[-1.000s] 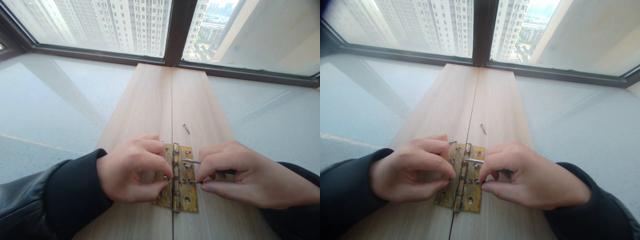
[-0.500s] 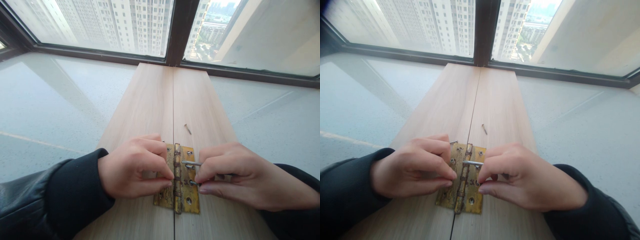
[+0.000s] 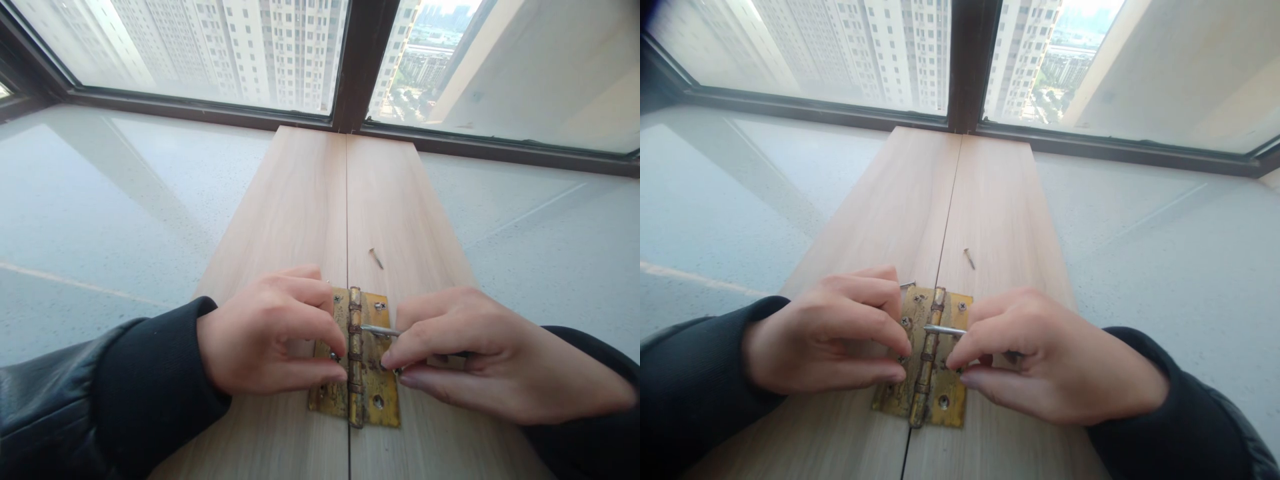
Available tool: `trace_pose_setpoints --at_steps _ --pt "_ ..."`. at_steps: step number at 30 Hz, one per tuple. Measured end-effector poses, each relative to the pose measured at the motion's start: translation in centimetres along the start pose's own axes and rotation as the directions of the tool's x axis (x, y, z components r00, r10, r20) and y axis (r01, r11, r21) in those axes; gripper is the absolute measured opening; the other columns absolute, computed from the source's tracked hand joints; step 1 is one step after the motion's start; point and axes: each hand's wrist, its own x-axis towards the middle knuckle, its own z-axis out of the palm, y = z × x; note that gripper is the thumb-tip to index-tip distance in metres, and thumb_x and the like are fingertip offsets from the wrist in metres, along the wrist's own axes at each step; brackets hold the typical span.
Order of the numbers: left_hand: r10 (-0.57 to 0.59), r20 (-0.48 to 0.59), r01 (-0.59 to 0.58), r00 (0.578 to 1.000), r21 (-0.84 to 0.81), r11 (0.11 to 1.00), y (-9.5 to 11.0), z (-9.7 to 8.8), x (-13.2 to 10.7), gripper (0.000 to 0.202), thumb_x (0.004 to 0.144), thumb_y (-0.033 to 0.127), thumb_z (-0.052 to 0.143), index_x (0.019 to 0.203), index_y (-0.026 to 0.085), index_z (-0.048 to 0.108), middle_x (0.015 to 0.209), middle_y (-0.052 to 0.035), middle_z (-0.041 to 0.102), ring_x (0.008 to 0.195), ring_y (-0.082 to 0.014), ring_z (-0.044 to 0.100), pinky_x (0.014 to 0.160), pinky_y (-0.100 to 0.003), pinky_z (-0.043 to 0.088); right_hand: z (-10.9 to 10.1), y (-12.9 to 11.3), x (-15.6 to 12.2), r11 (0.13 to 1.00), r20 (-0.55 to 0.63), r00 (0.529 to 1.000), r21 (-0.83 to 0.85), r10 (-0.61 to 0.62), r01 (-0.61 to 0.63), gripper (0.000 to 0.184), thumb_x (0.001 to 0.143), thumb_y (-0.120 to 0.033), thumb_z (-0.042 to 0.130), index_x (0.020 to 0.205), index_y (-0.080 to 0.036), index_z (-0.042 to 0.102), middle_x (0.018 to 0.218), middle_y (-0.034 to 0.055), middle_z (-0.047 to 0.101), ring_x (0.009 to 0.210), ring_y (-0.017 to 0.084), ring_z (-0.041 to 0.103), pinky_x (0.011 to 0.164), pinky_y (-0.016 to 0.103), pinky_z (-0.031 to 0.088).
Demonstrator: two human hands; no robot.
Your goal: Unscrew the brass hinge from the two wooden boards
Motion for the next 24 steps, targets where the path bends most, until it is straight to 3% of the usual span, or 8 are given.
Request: trace_pose_setpoints --at_steps 7,13,24 --pt "0.017 0.03 -0.016 0.999 -0.04 0.999 0.21 0.0 0.05 0.007 0.078 0.009 0.07 0.082 0.014 0.072 0.071 -0.0038 0.064 0.066 -0.0121 0.049 0.064 -0.026 0.044 0.1 -0.18 0.35 0.998 0.004 1.0 -0.056 0.019 -0.019 0.013 0.089 -0.016 0.057 0.085 -0.015 0.068 0.076 0.0056 0.065 0.067 0.012 0.059 0.059 0.024 0.046" --pt "-0.016 0.001 0.016 1.0 0.006 1.0 0.15 -0.05 -0.02 0.011 0.073 0.019 0.079 0.078 0.013 0.072 0.07 -0.0038 0.062 0.064 -0.0121 0.047 0.059 -0.025 0.042 0.02 0.26 0.1 0.999 0.012 1.0 0.039 -0.003 0.002 0.016 0.09 -0.017 0.058 0.099 -0.013 0.071 0.088 0.0081 0.068 0.074 0.012 0.063 0.065 0.024 0.05" --pt "0.032 0.025 -0.031 0.999 -0.019 0.999 -0.04 0.06 0.0 0.003 0.079 0.012 0.07 0.081 0.014 0.07 0.07 -0.0036 0.066 0.063 -0.0127 0.051 0.065 -0.029 0.044 0.22 0.04 0.5 0.999 0.0 1.0 -0.031 -0.011 0.011 0.011 0.089 -0.018 0.057 0.081 -0.015 0.064 0.076 0.003 0.061 0.067 0.01 0.055 0.061 0.023 0.044"
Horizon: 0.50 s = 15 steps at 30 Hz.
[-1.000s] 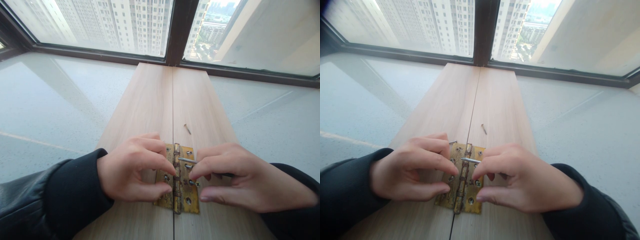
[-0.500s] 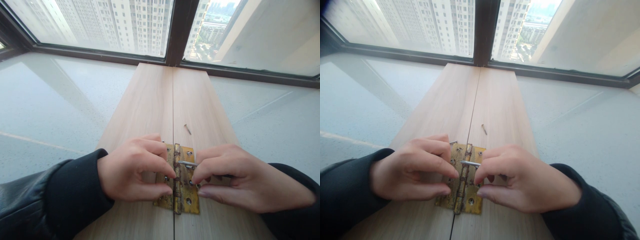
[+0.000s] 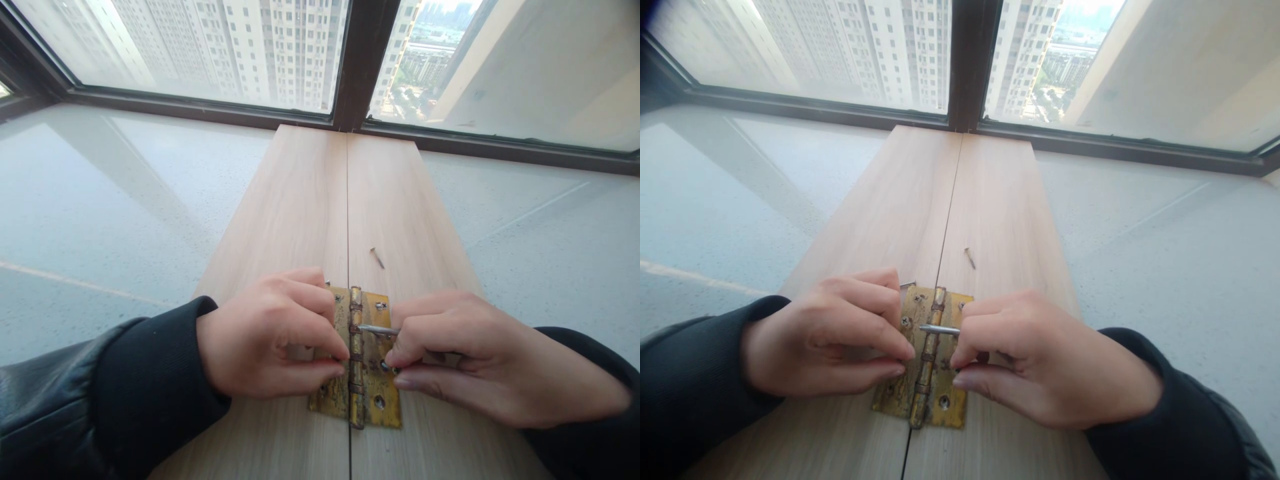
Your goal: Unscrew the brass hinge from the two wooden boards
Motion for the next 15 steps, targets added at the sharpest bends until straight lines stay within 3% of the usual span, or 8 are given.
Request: trace_pose_setpoints --at_steps 5,12,15 --pt "-0.025 -0.032 0.027 0.999 0.055 0.998 0.1 -0.02 -0.05 0.01 0.075 0.02 0.078 0.079 0.015 0.07 0.068 -0.0029 0.062 0.064 -0.0126 0.048 0.06 -0.026 0.042 -0.11 0.06 -0.13 1.0 0.007 1.0 0.014 0.015 -0.015 0.015 0.089 -0.018 0.059 0.099 -0.014 0.069 0.089 0.0075 0.067 0.075 0.013 0.062 0.066 0.025 0.048" --pt "0.005 0.013 -0.005 1.0 0.009 1.0 -0.16 0.05 -0.05 0.005 0.079 0.011 0.07 0.076 0.014 0.068 0.068 -0.003 0.064 0.064 -0.0129 0.051 0.065 -0.029 0.044 -0.04 0.22 -0.07 0.999 0.029 1.0 0.045 0.005 -0.006 0.011 0.091 -0.016 0.056 0.087 -0.015 0.066 0.082 0.0053 0.065 0.073 0.012 0.06 0.064 0.023 0.047" --pt "0.005 -0.004 -0.005 1.0 0.0 1.0 -0.1 0.1 -0.07 0.006 0.077 0.016 0.075 0.08 0.014 0.07 0.068 -0.0028 0.065 0.063 -0.0126 0.051 0.064 -0.029 0.044 -0.09 -0.05 -0.09 0.999 0.015 1.0 0.032 0.014 -0.014 0.009 0.089 -0.024 0.062 0.089 -0.017 0.067 0.08 0.0039 0.065 0.07 0.011 0.06 0.063 0.023 0.047"
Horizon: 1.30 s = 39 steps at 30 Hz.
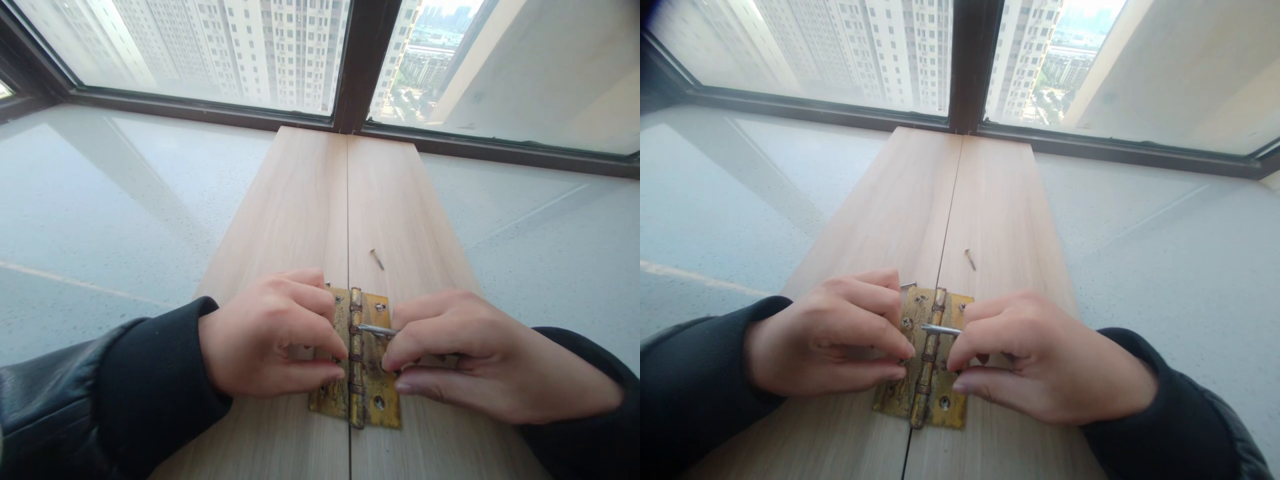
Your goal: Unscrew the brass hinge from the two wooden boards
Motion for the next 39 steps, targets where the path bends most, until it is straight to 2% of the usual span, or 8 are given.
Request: trace_pose_setpoints --at_steps 3,6,11,15,19,25,29,39 --pt "-0.068 -0.16 0.066 0.985 -0.018 0.998 0.3 0.0 0.1 0.021 0.074 0.033 0.079 0.084 0.015 0.072 0.062 -0.0011 0.059 0.058 -0.0113 0.048 0.055 -0.025 0.041 -0.1 -0.4 -0.3 0.995 -0.163 0.981 0.008 0.103 -0.103 0.019 0.081 -0.032 0.071 0.092 -0.02 0.061 0.076 0.0007 0.063 0.065 0.012 0.058 0.061 0.024 0.049" --pt "-0.245 -0.343 0.264 0.907 0.009 0.964 0.5 -0.6 0.2 0.021 0.083 0.034 0.069 0.073 0.016 0.07 0.056 0.0014 0.052 0.052 -0.0085 0.045 0.049 -0.022 0.036 -0.3 -0.4 -0.7 0.97 -0.332 0.914 0.018 0.233 -0.241 0.017 0.08 -0.025 0.063 0.092 -0.022 0.051 0.078 0.0009 0.062 0.071 0.015 0.061 0.06 0.025 0.051" --pt "-0.468 -0.367 0.526 0.804 0.07 0.848 -0.9 -2.9 0.3 0.029 0.085 0.036 0.061 0.065 0.015 0.065 0.046 0.0044 0.042 0.044 -0.0065 0.034 0.042 -0.02 0.026 -0.7 0.5 -1.1 0.953 -0.385 0.894 -0.1 0.229 -0.287 0.024 0.083 -0.022 0.056 0.107 -0.024 0.052 0.083 0.0012 0.057 0.069 0.014 0.056 0.061 0.028 0.049" --pt "-0.455 -0.38 0.547 0.805 0.179 0.818 -3.1 -4.1 -0.2 0.028 0.081 0.034 0.061 0.061 0.015 0.062 0.044 0.0066 0.033 0.043 -0.0055 0.027 0.045 -0.021 0.024 -0.8 -0.5 -1.7 0.917 -0.461 0.84 -0.122 0.286 -0.379 0.036 0.088 -0.031 0.058 0.122 -0.027 0.048 0.1 0.0052 0.065 0.09 0.02 0.064 0.071 0.029 0.055" --pt "-0.434 -0.33 0.523 0.838 0.261 0.812 -4.3 -4.0 -0.6 0.029 0.081 0.034 0.059 0.059 0.014 0.062 0.044 0.006 0.036 0.044 -0.006 0.03 0.049 -0.022 0.025 -0.8 -3.3 -2.7 0.84 -0.528 0.789 -0.232 0.314 -0.49 0.031 0.086 -0.038 0.061 0.116 -0.03 0.055 0.113 0.0072 0.068 0.101 0.025 0.066 0.052 0.023 0.054" --pt "-0.412 -0.299 0.498 0.861 0.329 0.802 -4.5 -3.7 -0.7 0.027 0.081 0.035 0.059 0.065 0.015 0.068 0.047 0.0034 0.047 0.046 -0.0078 0.038 0.055 -0.025 0.028 -0.4 -7.2 -2.4 0.815 -0.444 0.889 -0.47 0.113 -0.338 0.024 0.084 -0.025 0.063 0.106 -0.035 0.066 0.101 0.0019 0.069 0.082 0.019 0.067 0.059 0.026 0.056" --pt "-0.445 -0.292 0.526 0.847 0.336 0.781 -4.7 -3.7 -0.6 0.027 0.081 0.036 0.059 0.065 0.016 0.069 0.048 0.003 0.049 0.047 -0.0083 0.039 0.055 -0.027 0.029 0.1 -8.1 -1.1 0.775 -0.433 0.899 -0.546 0.065 -0.32 0.019 0.082 -0.025 0.062 0.098 -0.036 0.066 0.084 -0.004 0.073 0.063 0.015 0.067 0.047 0.026 0.051" --pt "-0.496 -0.269 0.564 0.825 0.351 0.747 -4.6 -3.7 -0.2 0.026 0.082 0.037 0.058 0.07 0.017 0.07 0.054 0.0008 0.057 0.053 -0.0106 0.048 0.058 -0.028 0.032 -0.4 -8.3 1.5 0.713 -0.248 0.968 -0.685 -0.039 -0.147 0.019 0.084 -0.018 0.052 0.097 -0.029 0.062 0.089 -0.0044 0.075 0.072 0.014 0.072 0.057 0.024 0.057"
